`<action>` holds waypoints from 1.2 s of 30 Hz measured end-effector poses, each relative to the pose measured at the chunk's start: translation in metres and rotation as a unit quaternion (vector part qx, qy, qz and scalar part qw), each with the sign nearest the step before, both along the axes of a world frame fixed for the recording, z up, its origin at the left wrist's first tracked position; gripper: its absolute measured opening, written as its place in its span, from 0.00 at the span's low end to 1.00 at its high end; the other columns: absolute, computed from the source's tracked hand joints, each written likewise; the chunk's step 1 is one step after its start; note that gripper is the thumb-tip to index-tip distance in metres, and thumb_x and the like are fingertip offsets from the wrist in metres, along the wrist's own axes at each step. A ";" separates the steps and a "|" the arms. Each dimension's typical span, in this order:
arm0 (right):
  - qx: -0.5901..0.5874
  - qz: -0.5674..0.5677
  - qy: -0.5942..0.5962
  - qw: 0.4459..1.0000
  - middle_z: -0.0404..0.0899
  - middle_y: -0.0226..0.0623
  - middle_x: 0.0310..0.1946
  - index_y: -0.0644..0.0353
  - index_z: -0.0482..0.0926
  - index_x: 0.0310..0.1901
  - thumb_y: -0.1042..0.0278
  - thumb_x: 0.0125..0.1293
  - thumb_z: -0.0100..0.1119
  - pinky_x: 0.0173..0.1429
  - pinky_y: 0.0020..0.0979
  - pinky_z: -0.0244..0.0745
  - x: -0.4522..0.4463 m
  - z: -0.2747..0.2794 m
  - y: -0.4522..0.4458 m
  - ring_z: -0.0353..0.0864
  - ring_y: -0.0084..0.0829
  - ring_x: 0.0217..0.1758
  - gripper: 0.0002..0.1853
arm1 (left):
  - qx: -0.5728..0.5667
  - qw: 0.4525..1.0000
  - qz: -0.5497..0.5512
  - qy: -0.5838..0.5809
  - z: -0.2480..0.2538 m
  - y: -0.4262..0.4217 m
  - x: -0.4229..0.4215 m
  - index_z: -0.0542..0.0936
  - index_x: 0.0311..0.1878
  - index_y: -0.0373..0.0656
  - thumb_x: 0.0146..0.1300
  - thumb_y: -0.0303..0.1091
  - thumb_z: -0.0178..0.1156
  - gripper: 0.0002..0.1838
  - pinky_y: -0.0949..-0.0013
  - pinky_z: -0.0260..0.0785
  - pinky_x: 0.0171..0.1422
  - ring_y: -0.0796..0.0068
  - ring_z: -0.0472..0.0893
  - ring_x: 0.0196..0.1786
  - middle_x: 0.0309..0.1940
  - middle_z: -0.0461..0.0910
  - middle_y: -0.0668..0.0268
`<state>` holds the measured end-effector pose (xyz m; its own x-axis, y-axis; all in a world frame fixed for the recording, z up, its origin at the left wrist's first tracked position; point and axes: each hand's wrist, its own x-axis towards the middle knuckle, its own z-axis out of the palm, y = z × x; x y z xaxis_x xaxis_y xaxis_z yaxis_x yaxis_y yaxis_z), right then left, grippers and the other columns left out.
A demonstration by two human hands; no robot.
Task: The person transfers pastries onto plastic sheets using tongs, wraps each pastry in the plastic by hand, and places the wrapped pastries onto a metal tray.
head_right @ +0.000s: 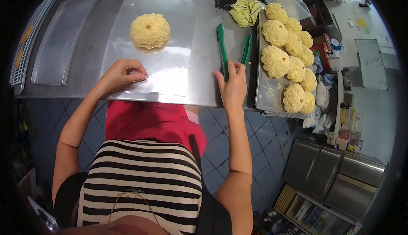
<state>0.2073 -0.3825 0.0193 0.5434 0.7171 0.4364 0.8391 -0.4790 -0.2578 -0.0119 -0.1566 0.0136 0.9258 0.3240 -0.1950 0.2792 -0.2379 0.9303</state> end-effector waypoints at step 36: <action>0.098 -0.169 -0.077 0.978 0.78 0.52 0.25 0.68 0.76 0.30 0.52 0.47 0.64 0.41 0.45 0.69 0.095 -0.004 0.167 0.76 0.54 0.32 0.22 | 0.036 0.999 -0.005 -0.033 0.000 -0.001 -0.007 0.80 0.31 0.36 0.54 0.31 0.61 0.07 0.75 0.67 0.40 0.78 0.76 0.33 0.28 0.78 0.64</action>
<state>0.3023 -0.2155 0.0155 0.6515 0.4023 0.6432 0.6777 -0.6897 -0.2549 -0.0192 -0.1579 0.0132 0.9391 0.3251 -0.1112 0.2159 -0.3067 0.9270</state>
